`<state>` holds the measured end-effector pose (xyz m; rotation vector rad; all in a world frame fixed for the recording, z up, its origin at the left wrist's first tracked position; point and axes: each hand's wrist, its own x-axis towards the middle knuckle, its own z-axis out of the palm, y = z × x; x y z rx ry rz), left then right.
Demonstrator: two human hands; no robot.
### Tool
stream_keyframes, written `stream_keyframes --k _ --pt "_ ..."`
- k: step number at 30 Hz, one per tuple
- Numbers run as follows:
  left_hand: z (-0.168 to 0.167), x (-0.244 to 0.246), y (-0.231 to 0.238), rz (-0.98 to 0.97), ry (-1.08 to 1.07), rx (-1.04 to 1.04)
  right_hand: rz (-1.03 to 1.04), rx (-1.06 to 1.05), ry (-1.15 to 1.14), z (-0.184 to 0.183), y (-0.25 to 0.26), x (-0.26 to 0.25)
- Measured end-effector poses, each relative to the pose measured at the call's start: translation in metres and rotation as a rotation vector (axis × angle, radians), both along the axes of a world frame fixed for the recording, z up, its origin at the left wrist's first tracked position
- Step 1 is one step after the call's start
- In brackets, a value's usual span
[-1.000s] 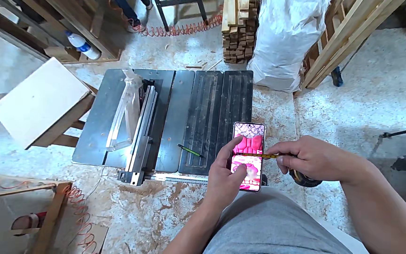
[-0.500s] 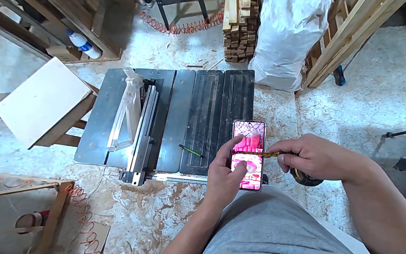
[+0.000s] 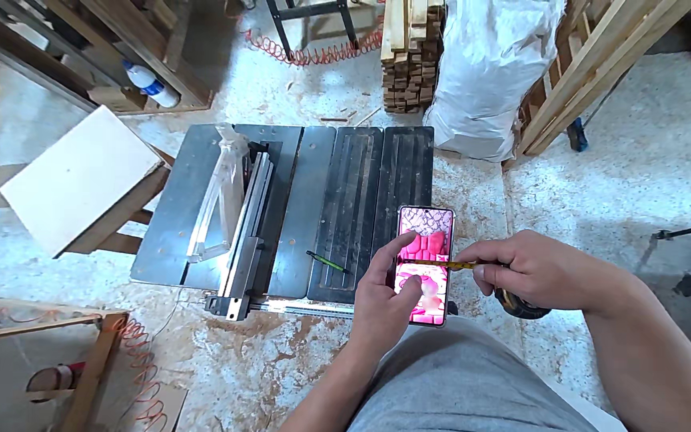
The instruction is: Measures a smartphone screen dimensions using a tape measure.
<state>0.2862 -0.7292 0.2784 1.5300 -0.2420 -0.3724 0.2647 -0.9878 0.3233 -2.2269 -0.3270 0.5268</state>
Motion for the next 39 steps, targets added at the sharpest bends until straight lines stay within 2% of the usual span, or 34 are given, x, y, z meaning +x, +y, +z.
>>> stream_keyframes --k 16,24,39 --pt "0.001 0.002 -0.001 0.005 0.006 -0.005 0.016 -0.026 -0.023 0.002 -0.001 0.003" --pt "0.004 0.008 0.001 -0.014 -0.090 -0.052 0.011 -0.030 -0.021 0.007 0.001 0.004" --pt "0.007 0.007 0.004 -0.005 -0.043 -0.051 -0.018 -0.040 -0.054 0.014 0.003 0.001"
